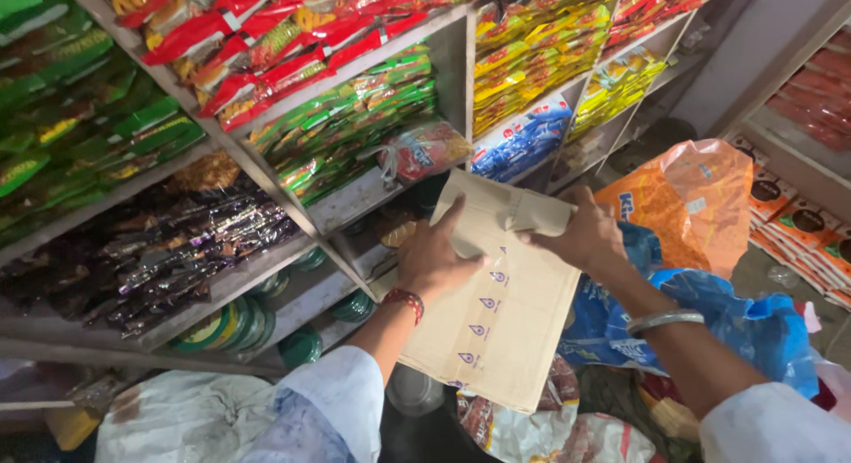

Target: The person removes plastic bottles of cooking oil from a cardboard box and places them one by one onto a wooden shelf. The person then folds the empty cardboard box.

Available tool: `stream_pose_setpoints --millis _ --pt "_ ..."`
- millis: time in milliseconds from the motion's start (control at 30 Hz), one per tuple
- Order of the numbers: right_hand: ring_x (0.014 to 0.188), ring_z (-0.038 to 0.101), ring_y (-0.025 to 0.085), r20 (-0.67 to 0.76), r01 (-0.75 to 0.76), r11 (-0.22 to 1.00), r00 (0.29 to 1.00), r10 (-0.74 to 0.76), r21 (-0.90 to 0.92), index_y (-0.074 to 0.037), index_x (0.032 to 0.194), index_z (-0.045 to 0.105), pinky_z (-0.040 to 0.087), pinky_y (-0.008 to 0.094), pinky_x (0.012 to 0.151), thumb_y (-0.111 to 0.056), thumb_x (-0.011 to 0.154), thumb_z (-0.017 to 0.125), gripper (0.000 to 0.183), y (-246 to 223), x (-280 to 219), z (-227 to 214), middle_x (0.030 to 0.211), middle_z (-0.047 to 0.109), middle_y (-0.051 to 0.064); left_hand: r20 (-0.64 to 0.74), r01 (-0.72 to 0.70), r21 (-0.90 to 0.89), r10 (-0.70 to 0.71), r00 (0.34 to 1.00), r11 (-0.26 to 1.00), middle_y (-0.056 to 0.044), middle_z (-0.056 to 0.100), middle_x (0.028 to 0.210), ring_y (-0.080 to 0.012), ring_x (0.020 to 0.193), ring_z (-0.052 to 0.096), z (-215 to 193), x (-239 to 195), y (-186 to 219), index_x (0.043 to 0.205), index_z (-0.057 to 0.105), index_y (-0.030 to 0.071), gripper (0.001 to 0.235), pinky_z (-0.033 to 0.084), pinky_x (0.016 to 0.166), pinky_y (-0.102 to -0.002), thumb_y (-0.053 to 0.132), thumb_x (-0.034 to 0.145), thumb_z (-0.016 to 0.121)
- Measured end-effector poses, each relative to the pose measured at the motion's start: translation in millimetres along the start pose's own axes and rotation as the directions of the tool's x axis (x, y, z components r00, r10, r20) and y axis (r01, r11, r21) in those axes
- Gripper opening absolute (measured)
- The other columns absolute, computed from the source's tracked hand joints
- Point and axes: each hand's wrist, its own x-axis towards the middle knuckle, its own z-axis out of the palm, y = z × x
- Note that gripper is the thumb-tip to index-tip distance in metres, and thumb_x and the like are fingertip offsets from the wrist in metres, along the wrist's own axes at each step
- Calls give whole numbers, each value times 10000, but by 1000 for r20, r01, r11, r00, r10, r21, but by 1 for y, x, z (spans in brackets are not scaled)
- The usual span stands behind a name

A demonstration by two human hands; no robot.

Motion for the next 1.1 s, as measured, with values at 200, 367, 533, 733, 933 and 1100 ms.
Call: stream_pose_setpoints --millis 200,367,533,733,933,1100 --pt "1200 626 385 -49 37 999 998 -38 -21 -146 1244 620 521 522 967 -626 550 912 893 0 -8 -21 1197 712 166 20 -35 80 34 999 996 -278 684 1057 -415 1021 684 -16 0 27 1620 277 296 1123 550 913 -496 522 674 838" --pt "1131 687 371 -60 33 999 998 -35 -33 -158 1278 633 543 513 945 -640 592 892 877 -3 -8 -28 1178 733 160 0 3 99 -4 1000 995 -230 719 1046 -401 987 707 -37 -5 36 1599 335 309 1066 560 879 -499 535 674 816" --pt "1170 685 350 30 105 994 994 -105 -9 -197 1296 665 540 482 982 -623 607 889 841 6 20 -32 1248 719 138 73 46 106 -53 996 993 -196 759 1049 -381 988 732 -35 8 26 1601 321 229 1127 571 905 -483 603 654 804" --pt "1218 616 413 28 425 905 905 -425 -9 -124 1383 565 500 503 1021 -511 676 899 872 26 18 41 1305 648 198 18 6 61 -7 1000 998 -342 342 1514 -469 1317 472 44 3 -41 1584 293 205 1201 456 1070 -467 584 618 895" --pt "1261 537 470 214 396 917 893 -397 47 -132 1443 493 471 491 1058 -268 646 913 911 22 -8 93 1426 470 263 114 -34 -20 37 993 999 -326 134 1649 -486 1485 271 113 -17 -103 1601 283 212 1092 362 1178 -488 397 703 875" --pt "1376 421 504 120 394 919 911 -394 21 -163 1438 499 427 487 1097 -106 687 870 839 43 -8 106 1533 327 303 98 -114 -7 114 989 993 -282 165 1640 -487 1473 262 138 -37 -109 1576 324 303 934 283 1207 -500 365 787 821"
